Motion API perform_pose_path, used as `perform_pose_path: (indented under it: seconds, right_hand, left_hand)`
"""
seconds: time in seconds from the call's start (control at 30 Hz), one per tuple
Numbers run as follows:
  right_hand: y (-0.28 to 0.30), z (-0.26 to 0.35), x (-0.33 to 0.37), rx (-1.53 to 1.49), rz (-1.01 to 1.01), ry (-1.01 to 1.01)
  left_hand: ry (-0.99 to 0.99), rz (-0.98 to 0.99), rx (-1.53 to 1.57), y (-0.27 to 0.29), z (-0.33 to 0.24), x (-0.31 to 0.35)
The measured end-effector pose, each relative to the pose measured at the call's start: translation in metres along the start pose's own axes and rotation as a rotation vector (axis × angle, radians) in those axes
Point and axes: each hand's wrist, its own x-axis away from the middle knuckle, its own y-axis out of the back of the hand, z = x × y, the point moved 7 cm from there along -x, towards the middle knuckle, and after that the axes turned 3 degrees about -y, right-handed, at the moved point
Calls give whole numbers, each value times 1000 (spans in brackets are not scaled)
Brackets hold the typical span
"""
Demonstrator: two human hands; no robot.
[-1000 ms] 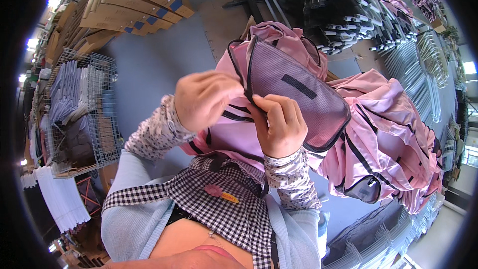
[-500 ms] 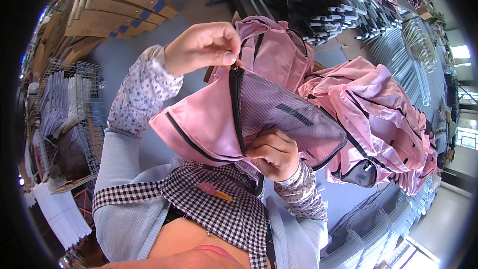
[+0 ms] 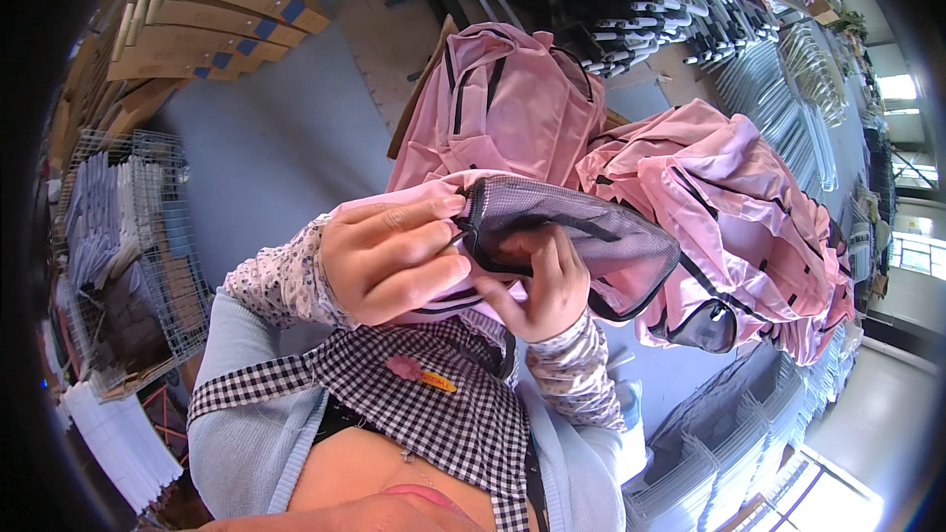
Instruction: The person repeatedly opens and closes the zippers of pink backpacks, checks the interior compartments, and adjusts the straps. The person handles several backpacks one at a time and places them back on a pile.
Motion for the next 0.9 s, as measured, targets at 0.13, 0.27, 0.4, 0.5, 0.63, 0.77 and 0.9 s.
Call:
perform_pose_path:
  seconds: [0.13, 0.27, 0.4, 0.5, 0.63, 0.77, 0.9]
  right_hand:
    - [-1, 27, -21, 203, -170, -23]
    - [-3, 38, -28, 239, -157, 104]
    - [0, 40, -28, 170, -7, 181]
    - [-1, 22, -34, 177, 35, 166]
    - [-16, -73, -52, 232, -141, -89]
    - [-22, -171, -16, 691, -105, -80]
    - [-9, -205, 105, 395, -390, -308]
  left_hand:
    - [27, -33, 90, -1, 1, 0]
    - [43, -50, 106, 0, 7, -2]
    - [245, 1, 239, 5, 44, -7]
    - [528, -13, 524, -19, 73, 9]
    - [856, 79, 362, -47, 138, 66]
    - [1306, 102, 336, -23, 222, 216]
    - [1630, 55, -31, 6, 212, 547]
